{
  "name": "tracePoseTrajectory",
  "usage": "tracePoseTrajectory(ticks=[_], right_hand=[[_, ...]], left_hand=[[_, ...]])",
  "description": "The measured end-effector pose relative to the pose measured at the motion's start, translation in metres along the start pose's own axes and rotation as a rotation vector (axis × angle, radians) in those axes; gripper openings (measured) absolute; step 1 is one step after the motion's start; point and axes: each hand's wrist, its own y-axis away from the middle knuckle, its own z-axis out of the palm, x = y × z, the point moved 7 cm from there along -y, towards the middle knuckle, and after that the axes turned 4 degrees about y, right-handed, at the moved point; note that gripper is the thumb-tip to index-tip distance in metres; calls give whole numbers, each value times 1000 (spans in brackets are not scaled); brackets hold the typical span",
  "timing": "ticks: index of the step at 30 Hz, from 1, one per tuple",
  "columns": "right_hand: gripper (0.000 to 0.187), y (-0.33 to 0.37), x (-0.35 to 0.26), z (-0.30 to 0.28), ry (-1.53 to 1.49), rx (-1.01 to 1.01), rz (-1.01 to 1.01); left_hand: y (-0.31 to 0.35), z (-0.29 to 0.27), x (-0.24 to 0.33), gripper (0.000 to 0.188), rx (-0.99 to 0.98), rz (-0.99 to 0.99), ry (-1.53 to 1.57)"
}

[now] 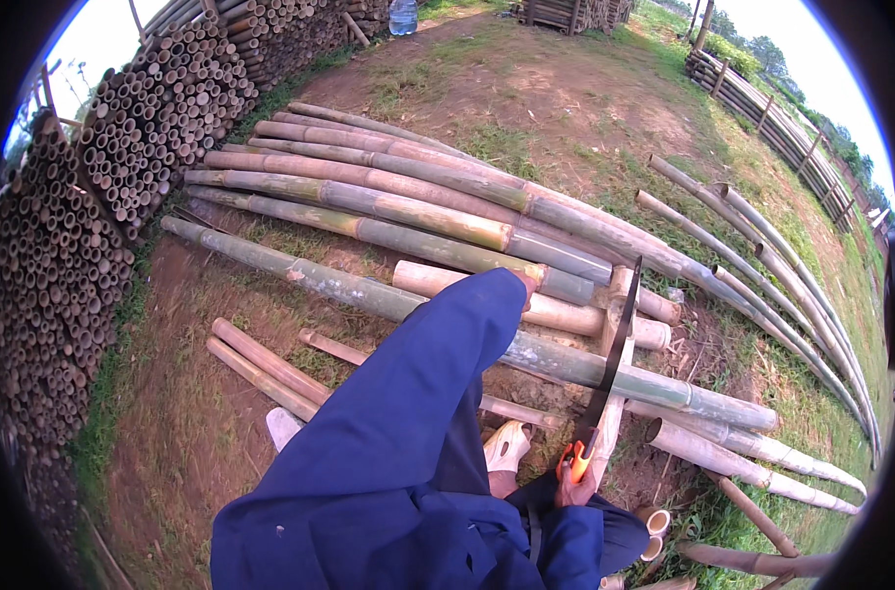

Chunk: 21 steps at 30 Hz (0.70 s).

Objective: The person sits on the ground and uses a hand saw to cut a long bamboo pole into shorter sections. They repeatedly position the pole, saw through it, and set the cut pieces aside.

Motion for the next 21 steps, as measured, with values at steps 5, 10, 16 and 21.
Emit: tracePoseTrajectory(ticks=[5,10,16,21], right_hand=[[52,0,-2,8,-11,-57,22],[48,-2,-9,7,-27,3,-81],[48,4,-13,7,-47,-8,-13],[49,7,-25,12,-52,26,1]], left_hand=[[-6,9,-17,32,39,14,-17],[0,1,-8,32,36,19,-2],[2,-1,-7,35,-3,-1,13],[4,-3,-7,33,29,18,-5]])
